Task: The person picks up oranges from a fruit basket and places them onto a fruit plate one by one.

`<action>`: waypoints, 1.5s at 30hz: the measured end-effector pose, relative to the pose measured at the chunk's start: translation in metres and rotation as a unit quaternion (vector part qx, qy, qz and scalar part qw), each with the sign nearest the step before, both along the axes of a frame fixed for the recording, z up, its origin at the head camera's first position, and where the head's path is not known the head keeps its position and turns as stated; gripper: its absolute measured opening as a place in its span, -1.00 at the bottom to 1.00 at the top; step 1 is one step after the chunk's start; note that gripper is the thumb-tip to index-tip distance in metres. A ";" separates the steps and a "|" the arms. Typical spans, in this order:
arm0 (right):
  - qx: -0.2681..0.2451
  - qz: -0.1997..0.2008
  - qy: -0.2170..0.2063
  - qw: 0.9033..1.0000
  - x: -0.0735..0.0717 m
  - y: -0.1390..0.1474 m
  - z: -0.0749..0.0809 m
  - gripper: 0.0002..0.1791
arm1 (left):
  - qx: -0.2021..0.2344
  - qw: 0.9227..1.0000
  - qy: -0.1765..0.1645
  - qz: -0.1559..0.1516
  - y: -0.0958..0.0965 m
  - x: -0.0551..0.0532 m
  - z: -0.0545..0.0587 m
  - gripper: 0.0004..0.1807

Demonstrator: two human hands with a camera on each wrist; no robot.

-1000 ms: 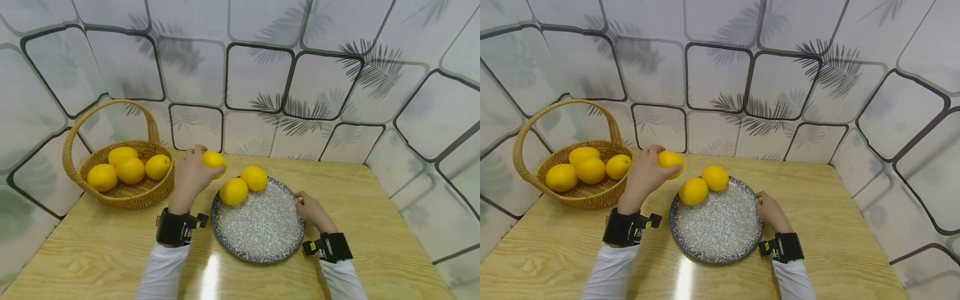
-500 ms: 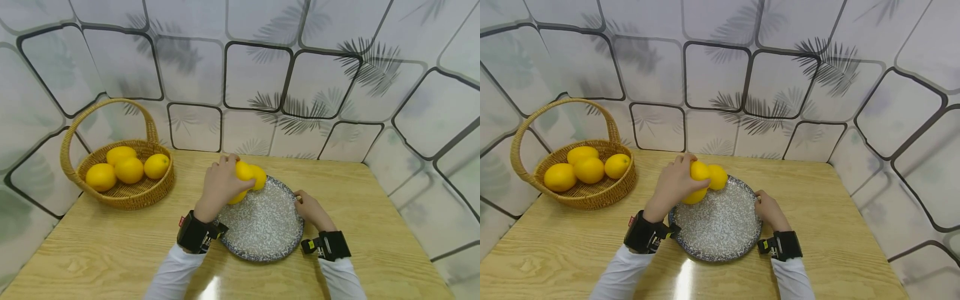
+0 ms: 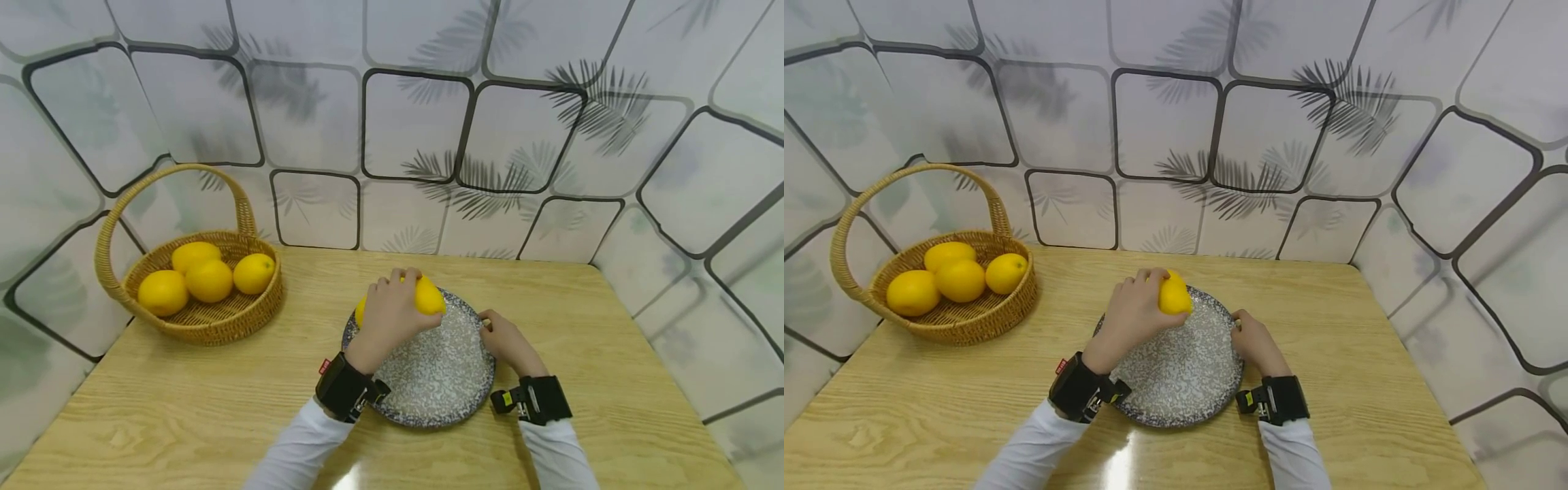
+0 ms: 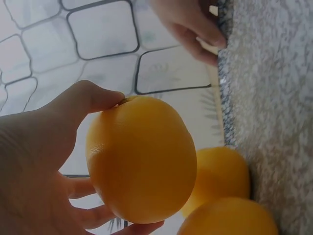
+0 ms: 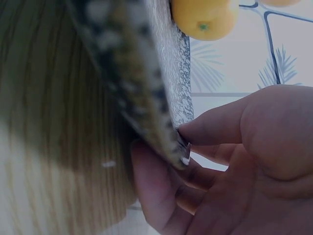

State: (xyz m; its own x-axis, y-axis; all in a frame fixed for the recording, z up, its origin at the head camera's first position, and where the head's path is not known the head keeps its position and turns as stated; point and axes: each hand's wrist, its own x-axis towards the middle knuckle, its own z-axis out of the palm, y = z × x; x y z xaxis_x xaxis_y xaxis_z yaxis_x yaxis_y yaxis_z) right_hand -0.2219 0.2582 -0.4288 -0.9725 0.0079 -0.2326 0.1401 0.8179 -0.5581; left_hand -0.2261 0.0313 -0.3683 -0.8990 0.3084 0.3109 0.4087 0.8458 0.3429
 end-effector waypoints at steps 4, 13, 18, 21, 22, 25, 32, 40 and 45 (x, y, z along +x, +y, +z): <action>0.002 0.000 0.001 1.000 0.000 0.000 0.001 -0.52 | -0.017 1.000 0.006 -0.012 0.011 0.000 -0.008 -0.21; -0.001 0.007 0.003 1.000 0.001 0.000 0.003 -0.52 | -0.003 0.999 0.007 -0.049 0.033 0.004 -0.029 -0.21; 0.000 0.011 0.001 1.000 0.001 0.000 0.002 -0.52 | -0.015 0.998 0.021 -0.052 0.036 0.004 -0.040 -0.24; 0.000 0.010 0.000 1.000 0.001 0.000 0.003 -0.52 | -0.012 0.998 0.020 -0.053 0.037 0.003 -0.041 -0.22; -0.001 0.009 0.000 1.000 0.001 0.000 0.003 -0.53 | -0.012 0.998 0.019 -0.054 0.037 0.003 -0.041 -0.22; -0.003 0.009 0.006 1.000 0.000 0.000 0.003 -0.53 | -0.015 0.998 0.010 -0.060 0.037 0.003 -0.041 -0.21; -0.002 0.013 0.014 1.000 0.001 0.001 0.003 -0.54 | -0.071 0.994 0.045 -0.068 0.036 0.006 -0.039 -0.30; 0.000 0.011 0.010 1.000 0.002 0.000 0.002 -0.54 | -0.079 0.992 0.001 -0.094 0.032 0.014 -0.030 -0.37; -0.001 0.014 0.015 1.000 0.002 0.001 0.002 -0.55 | -0.072 0.990 -0.037 -0.112 0.030 0.014 -0.032 -0.33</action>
